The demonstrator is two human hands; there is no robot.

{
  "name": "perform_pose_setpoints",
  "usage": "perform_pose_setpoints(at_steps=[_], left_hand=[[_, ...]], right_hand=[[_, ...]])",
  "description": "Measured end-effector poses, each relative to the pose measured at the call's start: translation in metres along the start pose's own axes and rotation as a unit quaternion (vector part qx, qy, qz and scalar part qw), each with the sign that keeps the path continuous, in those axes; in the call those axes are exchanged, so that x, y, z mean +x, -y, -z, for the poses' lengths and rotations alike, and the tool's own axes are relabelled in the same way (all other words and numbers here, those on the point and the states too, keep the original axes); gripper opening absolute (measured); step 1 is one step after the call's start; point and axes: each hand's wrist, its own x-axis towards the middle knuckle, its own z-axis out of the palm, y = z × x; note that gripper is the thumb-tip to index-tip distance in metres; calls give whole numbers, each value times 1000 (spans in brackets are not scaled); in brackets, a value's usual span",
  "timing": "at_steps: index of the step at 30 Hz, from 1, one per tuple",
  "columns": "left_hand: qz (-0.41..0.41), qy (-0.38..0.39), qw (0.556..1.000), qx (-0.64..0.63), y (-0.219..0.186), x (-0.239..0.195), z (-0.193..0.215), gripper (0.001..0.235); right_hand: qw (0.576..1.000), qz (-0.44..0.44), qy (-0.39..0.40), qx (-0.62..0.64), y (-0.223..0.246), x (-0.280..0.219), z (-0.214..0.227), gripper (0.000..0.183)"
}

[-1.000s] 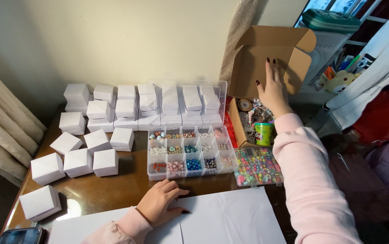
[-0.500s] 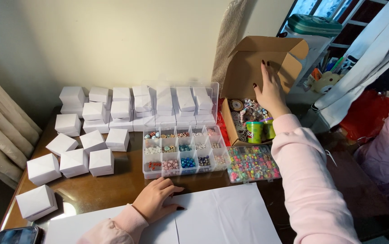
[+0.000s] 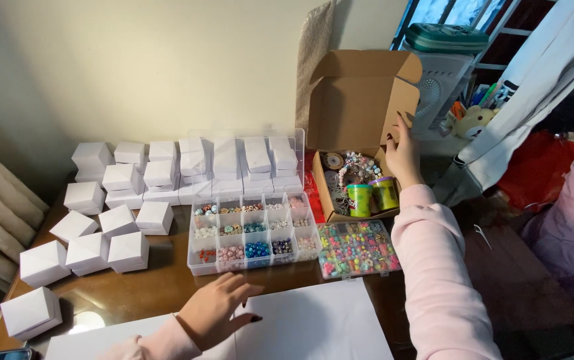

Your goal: Organize craft supplies in a cardboard box and untangle a length of white string.

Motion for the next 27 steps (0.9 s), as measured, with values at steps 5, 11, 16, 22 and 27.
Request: perform_pose_setpoints(at_steps=[5, 11, 16, 22, 27], left_hand=[[-78, 34, 996, -35, -3, 4, -38, 50], [-101, 41, 993, -51, -8, 9, -36, 49], [-77, 24, 996, -48, -1, 3, -30, 47], [-52, 51, 996, -54, 10, -7, -40, 47], [-77, 29, 995, -58, 9, -9, -38, 47]], right_hand=[[985, -91, 102, -104, 12, -6, 18, 77], [961, -173, 209, -56, 23, -8, 16, 78], [934, -272, 232, 8, 41, -9, 18, 84], [915, -280, 290, -36, 41, -2, 25, 98], [916, -248, 300, -94, 50, 0, 37, 97]])
